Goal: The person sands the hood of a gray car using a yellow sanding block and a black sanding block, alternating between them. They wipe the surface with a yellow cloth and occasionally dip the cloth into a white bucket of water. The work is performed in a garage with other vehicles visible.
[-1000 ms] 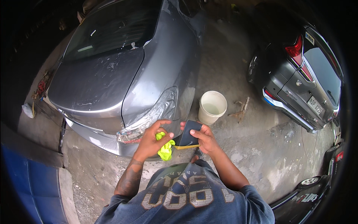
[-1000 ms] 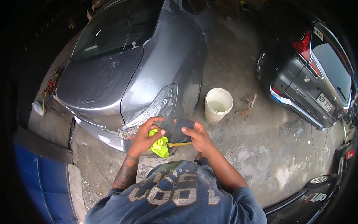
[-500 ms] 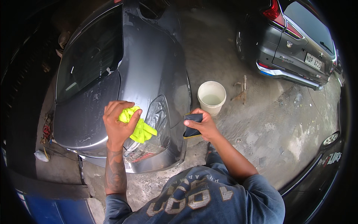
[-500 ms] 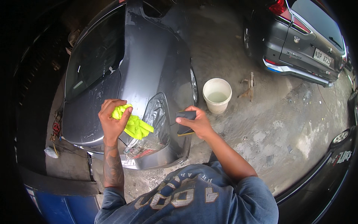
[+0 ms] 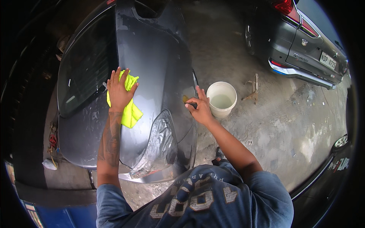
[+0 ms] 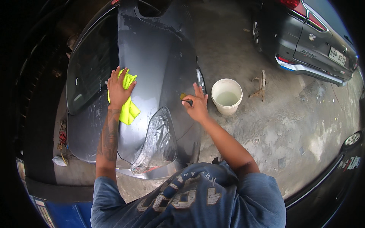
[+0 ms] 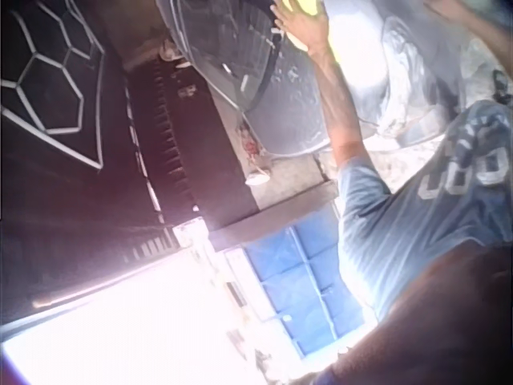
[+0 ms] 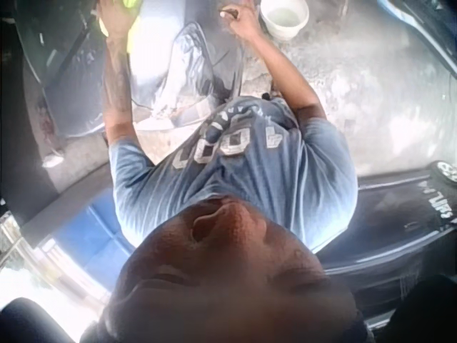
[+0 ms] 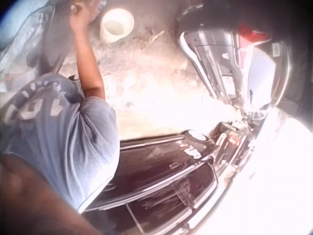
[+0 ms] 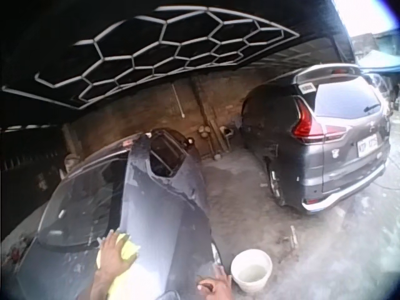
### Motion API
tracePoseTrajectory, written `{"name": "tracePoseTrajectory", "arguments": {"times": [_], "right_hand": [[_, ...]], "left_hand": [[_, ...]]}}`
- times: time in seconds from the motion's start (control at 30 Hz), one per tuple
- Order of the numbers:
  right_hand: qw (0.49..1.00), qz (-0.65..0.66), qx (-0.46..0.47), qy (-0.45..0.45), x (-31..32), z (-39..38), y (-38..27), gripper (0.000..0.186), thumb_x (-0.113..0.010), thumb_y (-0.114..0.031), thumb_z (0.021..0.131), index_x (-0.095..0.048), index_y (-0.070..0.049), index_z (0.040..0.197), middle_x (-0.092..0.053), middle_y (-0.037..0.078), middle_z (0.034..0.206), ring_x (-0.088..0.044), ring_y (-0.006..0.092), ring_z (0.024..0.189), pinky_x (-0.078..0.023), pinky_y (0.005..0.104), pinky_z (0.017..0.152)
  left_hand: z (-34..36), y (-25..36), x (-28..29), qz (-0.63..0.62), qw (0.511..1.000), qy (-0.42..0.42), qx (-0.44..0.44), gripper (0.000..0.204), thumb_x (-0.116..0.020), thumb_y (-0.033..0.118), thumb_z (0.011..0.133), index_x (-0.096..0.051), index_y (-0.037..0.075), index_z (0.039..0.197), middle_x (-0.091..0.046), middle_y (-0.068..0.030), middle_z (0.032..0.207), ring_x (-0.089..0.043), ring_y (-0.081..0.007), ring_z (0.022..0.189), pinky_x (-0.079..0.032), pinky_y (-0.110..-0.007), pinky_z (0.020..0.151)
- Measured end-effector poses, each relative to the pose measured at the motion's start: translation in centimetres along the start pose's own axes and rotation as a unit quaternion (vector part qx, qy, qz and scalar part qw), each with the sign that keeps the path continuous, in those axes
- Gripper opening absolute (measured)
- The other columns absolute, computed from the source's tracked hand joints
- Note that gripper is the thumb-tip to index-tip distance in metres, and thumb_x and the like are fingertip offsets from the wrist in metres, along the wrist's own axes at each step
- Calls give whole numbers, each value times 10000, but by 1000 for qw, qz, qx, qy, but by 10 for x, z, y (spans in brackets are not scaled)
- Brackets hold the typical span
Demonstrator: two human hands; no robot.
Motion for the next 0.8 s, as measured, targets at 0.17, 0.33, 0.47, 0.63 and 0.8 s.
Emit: {"name": "tracePoseTrajectory", "arguments": {"times": [0.17, 0.33, 0.47, 0.63, 0.8], "right_hand": [[960, 258, -79, -66, -58, 51, 7, 321, -524, -118, 1095, -615, -93, 1402, -488, 204, 1611, -484, 426, 1459, -400, 436, 1227], [963, 209, -2, -168, -110, 5, -45, 562, -530, -223, 1105, -399, -71, 1630, -286, 238, 1717, -245, 454, 1586, -260, 506, 1290], [974, 151, -27, -169, -121, 17, -49, 678, -393, -400, 1141, -220, -39, 1688, -128, 227, 1767, -97, 422, 1635, -130, 558, 1310], [943, 259, -50, -205, -135, 16, -45, 781, -235, -539, 1146, -31, -38, 1709, 0, 197, 1788, 39, 365, 1653, -31, 551, 1320], [954, 197, -61, -215, -137, 49, -41, 765, -219, -537, 1150, -6, -62, 1712, 25, 172, 1794, 71, 319, 1655, -17, 505, 1330]], "left_hand": [[36, -20, -16, -15, 997, 67, 40, 610, -791, 401, 901, -642, 183, 1451, -541, -158, 1576, -501, -403, 1446, -398, -534, 1176], [36, -29, -22, -89, 992, 74, 57, 581, -791, 359, 894, -659, 167, 1427, -561, -156, 1542, -490, -401, 1449, -382, -544, 1180], [35, -30, -19, -100, 990, 80, 52, 562, -801, 342, 888, -674, 162, 1404, -576, -156, 1525, -513, -395, 1425, -397, -547, 1165], [36, -32, -19, -119, 989, 79, 49, 552, -814, 319, 878, -682, 158, 1390, -585, -158, 1514, -522, -391, 1417, -402, -543, 1157], [37, -28, -13, -97, 991, 78, 51, 512, -809, 281, 896, -684, 135, 1371, -601, -159, 1506, -566, -383, 1378, -445, -503, 1144]]}}
Point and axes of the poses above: each hand's wrist, its own z-axis towards the middle knuckle, its own x-axis out of the back of the hand, y = z × x, the point moved 4 cm from there along z, towards the middle knuckle
